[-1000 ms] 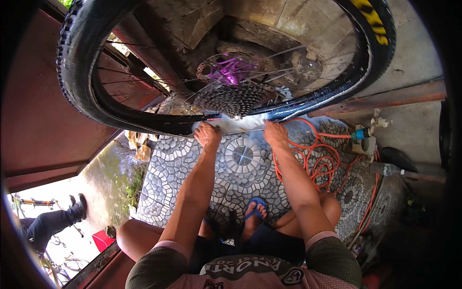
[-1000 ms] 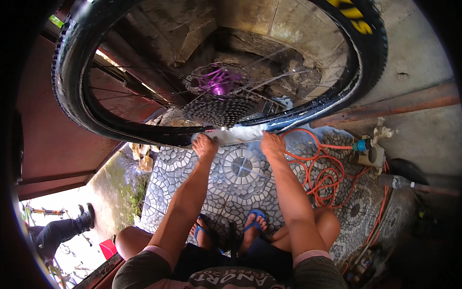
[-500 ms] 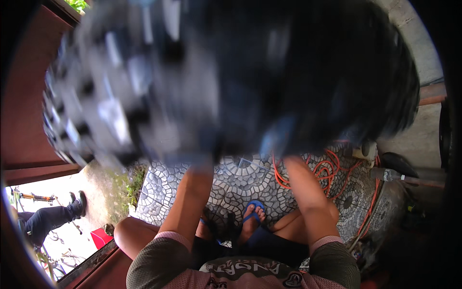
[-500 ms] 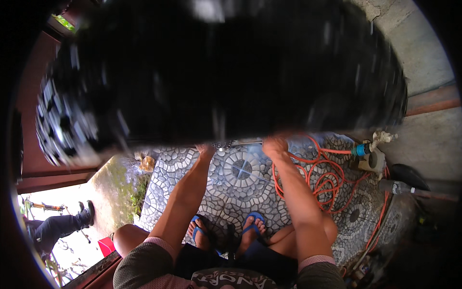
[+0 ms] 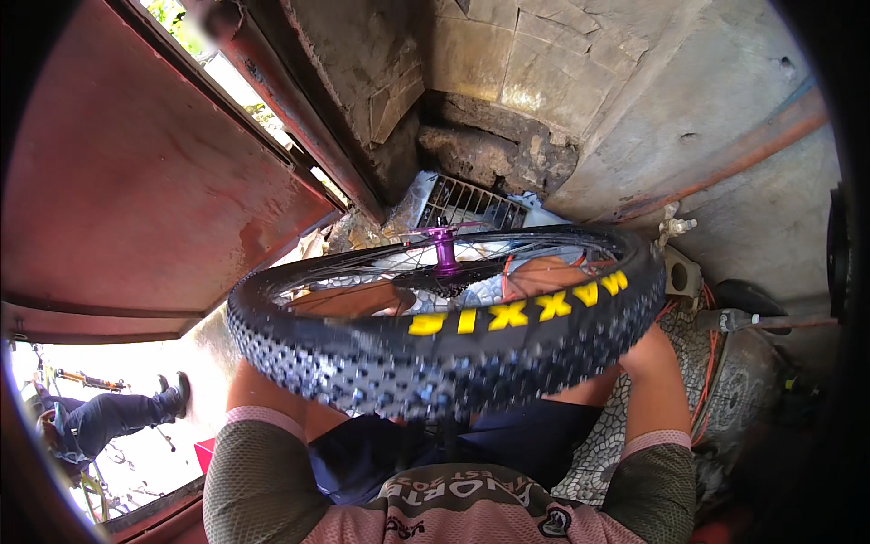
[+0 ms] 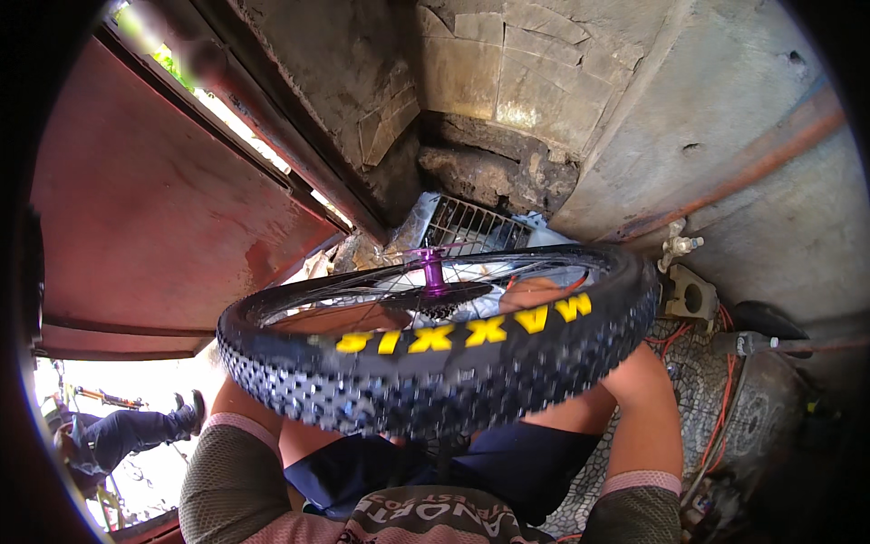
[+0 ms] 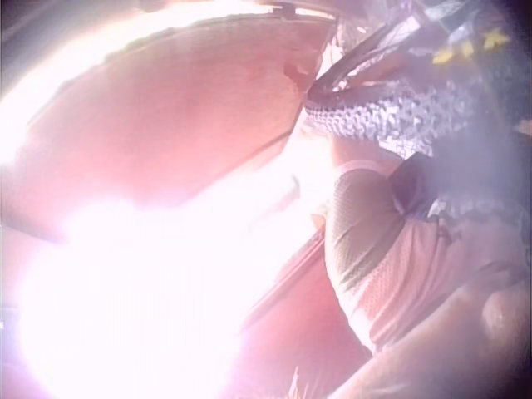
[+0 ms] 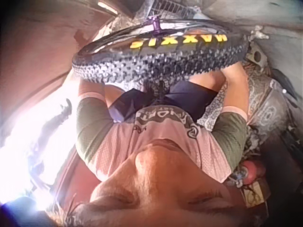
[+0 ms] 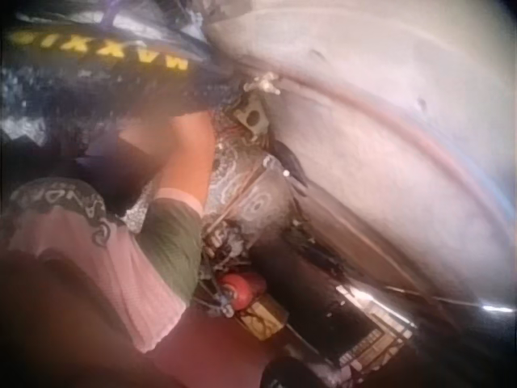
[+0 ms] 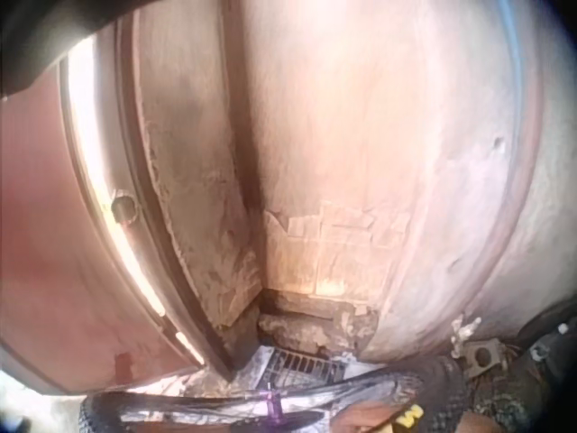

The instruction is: The person removes the tire from a bicycle wheel using a tire lever, then re-seats the tire bead onto the rim by hand. The wheel is held upright and rotated as needed during the process.

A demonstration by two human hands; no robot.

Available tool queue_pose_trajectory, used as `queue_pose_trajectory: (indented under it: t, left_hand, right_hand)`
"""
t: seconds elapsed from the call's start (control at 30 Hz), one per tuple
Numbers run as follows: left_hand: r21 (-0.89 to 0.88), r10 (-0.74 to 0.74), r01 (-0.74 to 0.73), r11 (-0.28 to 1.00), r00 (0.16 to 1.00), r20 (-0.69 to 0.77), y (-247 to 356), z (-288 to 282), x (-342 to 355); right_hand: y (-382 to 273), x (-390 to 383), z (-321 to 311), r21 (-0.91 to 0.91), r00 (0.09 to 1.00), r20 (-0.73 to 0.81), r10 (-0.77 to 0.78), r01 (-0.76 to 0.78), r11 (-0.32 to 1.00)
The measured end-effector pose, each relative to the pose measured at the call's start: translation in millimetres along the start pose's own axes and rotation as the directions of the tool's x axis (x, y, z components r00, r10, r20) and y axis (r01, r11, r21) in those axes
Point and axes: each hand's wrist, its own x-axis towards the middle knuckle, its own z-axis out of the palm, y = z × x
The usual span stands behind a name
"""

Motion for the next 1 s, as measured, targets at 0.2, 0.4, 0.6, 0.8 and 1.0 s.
queue_pose_trajectory:
  t: [0.2,0.4,0.6,0.8,1.0]
  left_hand:
    - [0.030,0.112,-0.118,0.993,0.983,0.148,-23,7,24]
    - [0.161,0.176,-0.136,0.978,0.945,-0.275,-17,-11,38]
    - [-0.205,-0.061,-0.150,0.967,0.645,-0.761,25,50,150]
    - [-0.278,0.002,-0.158,0.947,0.873,-0.488,57,5,200]
    - [-0.256,0.018,-0.179,0.950,0.851,-0.526,58,14,195]
  right_hand:
    - [9,6,-15,0.023,0.991,0.099,-0.086,0.085,0.996]
    - [31,45,13,0.010,0.978,-0.101,0.182,-0.182,0.983]
    - [39,62,-6,0.032,0.958,-0.200,0.205,-0.203,0.979]
    - [32,78,-47,-0.010,0.965,-0.255,0.068,-0.073,0.997]
    - [27,66,-30,0.023,0.892,-0.424,0.158,-0.163,0.986]
